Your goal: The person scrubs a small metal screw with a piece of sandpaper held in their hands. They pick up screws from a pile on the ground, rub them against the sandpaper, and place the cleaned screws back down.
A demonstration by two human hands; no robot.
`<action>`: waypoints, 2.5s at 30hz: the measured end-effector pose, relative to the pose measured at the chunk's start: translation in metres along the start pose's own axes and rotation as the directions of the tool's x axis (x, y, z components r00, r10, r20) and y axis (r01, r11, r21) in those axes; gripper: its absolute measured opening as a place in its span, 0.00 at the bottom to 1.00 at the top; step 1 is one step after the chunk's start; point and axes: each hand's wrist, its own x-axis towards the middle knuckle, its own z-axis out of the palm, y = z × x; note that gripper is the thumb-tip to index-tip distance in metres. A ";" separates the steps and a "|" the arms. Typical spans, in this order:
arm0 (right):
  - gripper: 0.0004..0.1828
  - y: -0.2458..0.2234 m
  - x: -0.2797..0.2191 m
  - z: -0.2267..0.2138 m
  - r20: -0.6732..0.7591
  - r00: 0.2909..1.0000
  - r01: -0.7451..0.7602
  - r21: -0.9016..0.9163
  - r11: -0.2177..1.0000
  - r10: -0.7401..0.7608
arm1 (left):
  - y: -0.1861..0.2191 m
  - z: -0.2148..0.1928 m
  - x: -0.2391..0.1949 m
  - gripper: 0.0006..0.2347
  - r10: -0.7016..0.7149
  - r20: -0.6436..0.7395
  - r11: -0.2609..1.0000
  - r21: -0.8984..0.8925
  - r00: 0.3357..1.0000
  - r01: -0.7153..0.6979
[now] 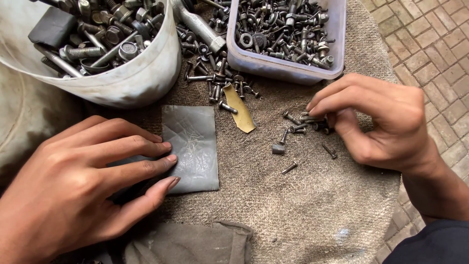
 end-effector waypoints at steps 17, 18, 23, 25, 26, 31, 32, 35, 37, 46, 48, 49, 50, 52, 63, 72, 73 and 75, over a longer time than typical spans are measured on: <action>0.06 0.006 -0.004 -0.001 0.242 0.970 0.006 0.068 0.998 -0.022 | 0.001 0.001 0.001 0.06 -0.023 -0.012 0.999 -0.035 1.000 0.022; 0.05 0.006 -0.004 -0.002 0.217 0.976 0.010 0.076 0.997 -0.026 | 0.000 0.002 0.001 0.06 -0.024 -0.008 0.999 -0.030 1.000 0.024; 0.03 0.004 -0.002 -0.004 0.086 0.996 -0.004 0.200 0.980 -0.013 | 0.000 0.002 0.002 0.06 -0.024 -0.006 0.999 -0.031 1.000 0.024; 0.04 0.006 -0.004 -0.003 0.055 0.998 -0.016 0.224 0.974 0.004 | -0.001 0.002 0.001 0.07 -0.027 -0.006 0.999 -0.031 1.000 0.027; 0.04 0.006 -0.005 -0.003 0.046 0.999 -0.018 0.245 0.969 0.007 | -0.001 0.003 0.002 0.07 -0.025 -0.017 0.999 -0.035 1.000 0.025; 0.05 0.007 -0.008 -0.004 0.034 0.998 -0.060 0.263 0.963 0.053 | -0.001 0.005 0.004 0.06 -0.015 -0.032 0.999 -0.031 0.999 0.014; 0.06 0.007 -0.008 -0.005 0.039 0.997 -0.077 0.253 0.964 0.070 | -0.001 0.005 0.004 0.06 -0.015 -0.031 1.000 -0.025 0.999 0.014; 0.07 0.005 -0.004 -0.005 0.047 0.997 -0.071 0.270 0.960 0.060 | 0.000 0.004 0.003 0.06 -0.029 -0.030 0.999 -0.024 0.999 0.028; 0.07 0.004 -0.002 -0.006 0.049 0.998 -0.047 0.295 0.954 0.034 | 0.000 0.004 0.003 0.06 -0.042 -0.030 0.999 -0.029 0.999 0.041; 0.08 0.002 -0.001 -0.007 0.059 0.996 -0.074 0.231 0.970 0.061 | -0.001 0.004 0.002 0.06 -0.022 -0.022 0.999 -0.028 1.000 0.021; 0.11 0.003 -0.002 -0.006 0.042 0.995 -0.095 0.245 0.965 0.087 | 0.000 0.004 0.002 0.06 -0.026 -0.023 0.999 -0.024 0.999 0.026; 0.11 0.003 -0.002 -0.006 0.042 0.995 -0.094 0.245 0.965 0.087 | 0.000 0.004 0.002 0.06 -0.027 -0.023 0.999 -0.024 0.999 0.026; 0.11 0.002 -0.002 -0.006 0.043 0.995 -0.100 0.260 0.960 0.092 | 0.000 0.004 0.002 0.06 -0.028 -0.023 0.999 -0.026 0.999 0.028; 0.11 0.002 -0.003 -0.005 0.045 0.994 -0.107 0.276 0.955 0.098 | 0.000 0.004 0.002 0.06 -0.030 -0.023 0.999 -0.029 0.999 0.030; 0.11 0.005 -0.004 -0.004 0.013 0.996 -0.093 0.251 0.964 0.092 | -0.002 0.005 0.001 0.06 -0.020 -0.018 1.000 -0.017 1.000 0.020; 0.04 0.003 0.002 -0.006 0.049 0.999 -0.030 0.239 0.971 0.018 | -0.001 0.006 0.002 0.06 -0.013 -0.013 1.000 0.000 1.000 0.013; 0.04 0.003 0.007 -0.007 0.049 0.999 -0.028 0.239 0.971 0.017 | -0.001 0.005 0.003 0.06 -0.013 -0.013 1.000 0.001 1.000 0.013; 0.05 0.005 0.018 -0.009 0.063 0.995 0.064 0.197 0.978 -0.078 | -0.001 0.004 0.003 0.06 -0.018 -0.001 1.000 -0.016 1.000 0.018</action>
